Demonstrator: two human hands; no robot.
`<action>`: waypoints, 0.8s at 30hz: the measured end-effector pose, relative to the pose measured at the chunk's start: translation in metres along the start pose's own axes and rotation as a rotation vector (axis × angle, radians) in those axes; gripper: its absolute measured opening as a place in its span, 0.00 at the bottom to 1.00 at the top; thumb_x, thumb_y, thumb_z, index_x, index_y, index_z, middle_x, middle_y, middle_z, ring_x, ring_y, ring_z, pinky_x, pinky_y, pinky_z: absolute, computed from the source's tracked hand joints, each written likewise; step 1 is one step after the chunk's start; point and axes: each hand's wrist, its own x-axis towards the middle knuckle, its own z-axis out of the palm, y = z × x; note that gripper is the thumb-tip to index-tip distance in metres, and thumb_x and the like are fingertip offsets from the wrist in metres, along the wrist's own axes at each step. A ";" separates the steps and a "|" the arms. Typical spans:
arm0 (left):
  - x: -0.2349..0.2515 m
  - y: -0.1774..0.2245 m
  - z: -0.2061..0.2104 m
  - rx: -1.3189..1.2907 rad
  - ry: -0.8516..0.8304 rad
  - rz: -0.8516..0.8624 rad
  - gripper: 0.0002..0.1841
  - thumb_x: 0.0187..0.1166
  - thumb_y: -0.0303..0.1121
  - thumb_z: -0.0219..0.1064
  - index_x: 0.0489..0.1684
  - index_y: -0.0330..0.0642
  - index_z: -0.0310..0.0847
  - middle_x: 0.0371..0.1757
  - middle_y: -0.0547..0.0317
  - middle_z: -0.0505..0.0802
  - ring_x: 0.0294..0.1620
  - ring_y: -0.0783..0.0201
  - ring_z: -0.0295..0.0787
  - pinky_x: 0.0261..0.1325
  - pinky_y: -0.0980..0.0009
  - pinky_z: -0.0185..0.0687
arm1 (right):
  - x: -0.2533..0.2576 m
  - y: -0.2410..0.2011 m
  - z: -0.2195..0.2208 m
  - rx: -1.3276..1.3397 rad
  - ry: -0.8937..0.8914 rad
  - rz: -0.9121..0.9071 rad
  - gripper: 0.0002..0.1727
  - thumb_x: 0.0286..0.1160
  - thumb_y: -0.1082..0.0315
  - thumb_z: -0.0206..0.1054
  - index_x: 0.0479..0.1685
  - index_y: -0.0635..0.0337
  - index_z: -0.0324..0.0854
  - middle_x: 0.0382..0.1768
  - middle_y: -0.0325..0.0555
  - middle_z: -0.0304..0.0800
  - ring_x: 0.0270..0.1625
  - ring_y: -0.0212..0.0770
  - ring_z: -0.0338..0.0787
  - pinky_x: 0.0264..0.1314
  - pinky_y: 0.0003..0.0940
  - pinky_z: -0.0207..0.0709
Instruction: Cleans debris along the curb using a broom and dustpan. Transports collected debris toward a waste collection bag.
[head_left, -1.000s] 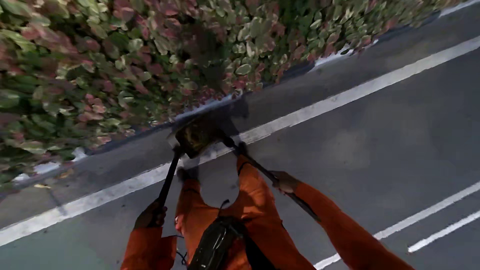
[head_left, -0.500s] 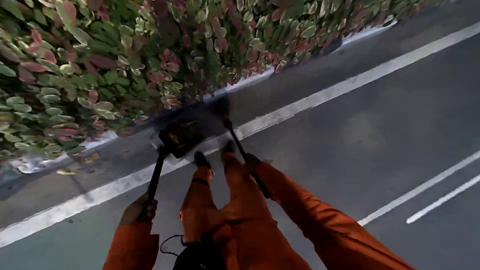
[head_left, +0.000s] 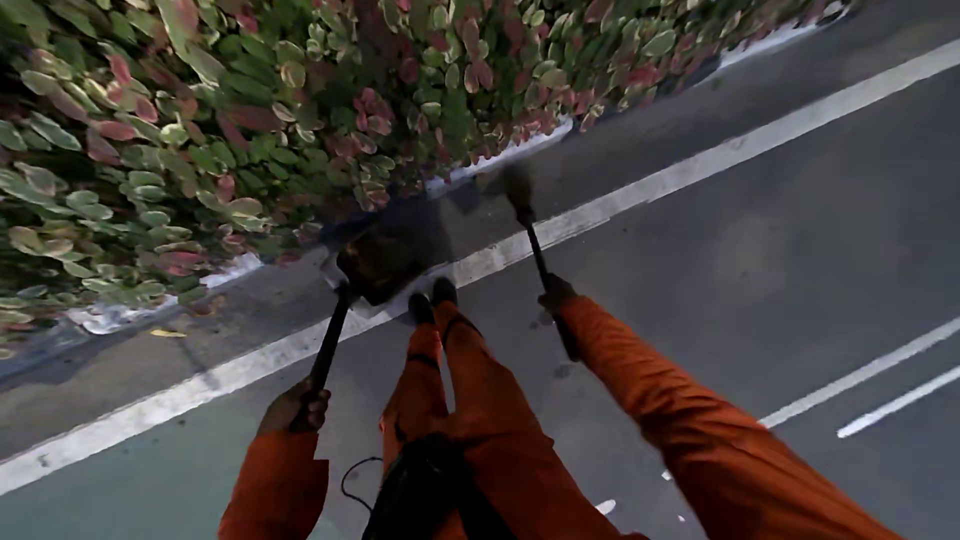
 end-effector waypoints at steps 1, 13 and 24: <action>0.002 0.005 -0.001 0.003 -0.013 0.004 0.16 0.96 0.43 0.37 0.51 0.46 0.68 0.20 0.62 0.78 0.06 0.75 0.68 0.05 0.82 0.63 | 0.003 0.001 -0.010 -0.114 -0.041 -0.054 0.35 0.75 0.70 0.70 0.84 0.62 0.64 0.66 0.71 0.82 0.64 0.67 0.86 0.66 0.65 0.78; -0.002 0.017 -0.008 -0.033 -0.004 0.006 0.15 0.96 0.41 0.39 0.51 0.44 0.68 0.19 0.61 0.77 0.07 0.74 0.69 0.06 0.81 0.65 | -0.106 0.036 0.046 0.303 -0.086 0.032 0.37 0.83 0.69 0.63 0.92 0.48 0.54 0.51 0.59 0.85 0.34 0.48 0.86 0.37 0.45 0.83; 0.033 0.020 -0.170 0.005 -0.168 0.067 0.17 0.94 0.39 0.40 0.51 0.40 0.74 0.22 0.60 0.80 0.09 0.75 0.69 0.08 0.83 0.64 | -0.143 -0.070 0.173 0.213 -0.284 -0.043 0.37 0.85 0.67 0.63 0.92 0.40 0.55 0.45 0.53 0.87 0.27 0.41 0.82 0.31 0.40 0.80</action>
